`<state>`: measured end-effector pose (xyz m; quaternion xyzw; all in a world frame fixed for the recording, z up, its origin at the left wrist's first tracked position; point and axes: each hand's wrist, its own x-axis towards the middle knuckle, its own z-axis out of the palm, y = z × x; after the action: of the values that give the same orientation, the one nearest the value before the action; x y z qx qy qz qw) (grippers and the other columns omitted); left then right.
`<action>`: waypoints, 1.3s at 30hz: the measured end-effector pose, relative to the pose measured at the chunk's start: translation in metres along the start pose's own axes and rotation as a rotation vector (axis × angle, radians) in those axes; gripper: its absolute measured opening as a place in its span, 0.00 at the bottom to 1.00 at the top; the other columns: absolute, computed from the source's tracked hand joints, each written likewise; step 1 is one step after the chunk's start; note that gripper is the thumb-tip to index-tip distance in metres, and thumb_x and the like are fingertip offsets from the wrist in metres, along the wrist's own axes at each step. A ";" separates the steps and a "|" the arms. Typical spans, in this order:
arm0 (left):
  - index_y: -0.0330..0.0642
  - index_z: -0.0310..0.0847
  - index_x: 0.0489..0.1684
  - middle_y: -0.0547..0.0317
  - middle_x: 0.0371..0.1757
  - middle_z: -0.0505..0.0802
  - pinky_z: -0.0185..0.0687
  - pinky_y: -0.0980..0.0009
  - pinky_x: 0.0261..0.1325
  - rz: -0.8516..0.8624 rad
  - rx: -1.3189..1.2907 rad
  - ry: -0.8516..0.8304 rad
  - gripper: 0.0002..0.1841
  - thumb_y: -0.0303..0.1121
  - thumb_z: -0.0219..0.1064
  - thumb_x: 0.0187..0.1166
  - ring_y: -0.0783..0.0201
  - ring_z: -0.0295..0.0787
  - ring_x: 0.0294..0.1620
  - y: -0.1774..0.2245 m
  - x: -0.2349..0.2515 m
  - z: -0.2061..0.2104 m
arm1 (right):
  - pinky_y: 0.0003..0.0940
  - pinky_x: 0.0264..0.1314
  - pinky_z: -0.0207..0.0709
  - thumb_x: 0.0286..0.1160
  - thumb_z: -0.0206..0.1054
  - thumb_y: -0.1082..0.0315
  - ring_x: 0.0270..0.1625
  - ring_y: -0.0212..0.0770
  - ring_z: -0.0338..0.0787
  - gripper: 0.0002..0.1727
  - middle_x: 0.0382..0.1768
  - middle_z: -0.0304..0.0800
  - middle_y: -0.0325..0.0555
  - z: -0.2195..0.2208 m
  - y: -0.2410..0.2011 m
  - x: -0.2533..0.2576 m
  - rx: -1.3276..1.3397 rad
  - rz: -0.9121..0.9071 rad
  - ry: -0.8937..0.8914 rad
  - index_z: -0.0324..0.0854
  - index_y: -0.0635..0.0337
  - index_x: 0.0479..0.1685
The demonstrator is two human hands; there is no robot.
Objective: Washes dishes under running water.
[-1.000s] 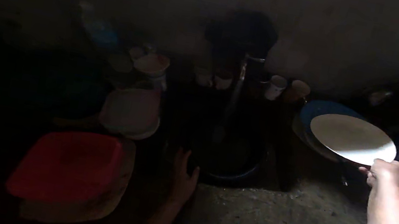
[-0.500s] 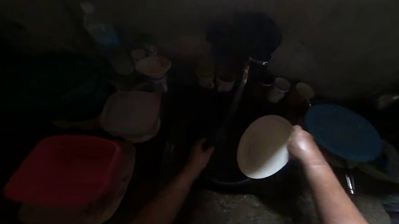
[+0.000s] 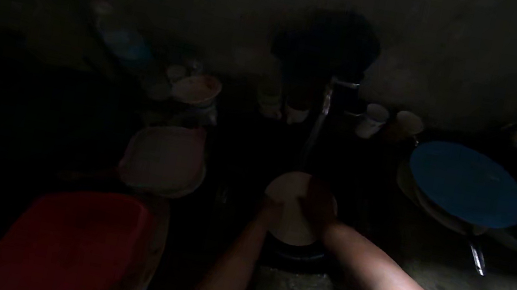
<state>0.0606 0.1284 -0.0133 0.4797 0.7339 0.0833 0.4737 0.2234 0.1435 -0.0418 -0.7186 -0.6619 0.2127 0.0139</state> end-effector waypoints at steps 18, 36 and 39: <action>0.25 0.69 0.78 0.30 0.77 0.78 0.68 0.49 0.81 0.000 0.061 0.004 0.23 0.33 0.54 0.92 0.40 0.74 0.80 -0.012 -0.010 -0.014 | 0.66 0.94 0.38 0.90 0.54 0.48 0.96 0.65 0.44 0.42 0.94 0.45 0.67 -0.023 -0.005 -0.035 -0.077 -0.175 -0.407 0.49 0.69 0.93; 0.29 0.66 0.81 0.31 0.77 0.77 0.70 0.49 0.78 -0.058 -0.275 0.033 0.24 0.36 0.49 0.95 0.42 0.75 0.78 -0.008 0.005 -0.003 | 0.58 0.93 0.53 0.92 0.49 0.45 0.91 0.58 0.62 0.35 0.87 0.67 0.59 -0.002 -0.003 -0.010 0.092 -0.192 -0.119 0.68 0.62 0.86; 0.26 0.65 0.81 0.30 0.78 0.77 0.68 0.52 0.80 -0.008 -0.309 0.028 0.23 0.34 0.47 0.96 0.44 0.74 0.78 -0.009 0.012 -0.006 | 0.58 0.92 0.53 0.91 0.52 0.52 0.88 0.61 0.68 0.31 0.82 0.74 0.62 0.040 -0.037 0.005 0.199 -0.341 0.026 0.72 0.65 0.83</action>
<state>0.0489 0.1348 -0.0227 0.3971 0.7208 0.2002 0.5317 0.1754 0.1426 -0.0690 -0.5941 -0.7494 0.2622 0.1293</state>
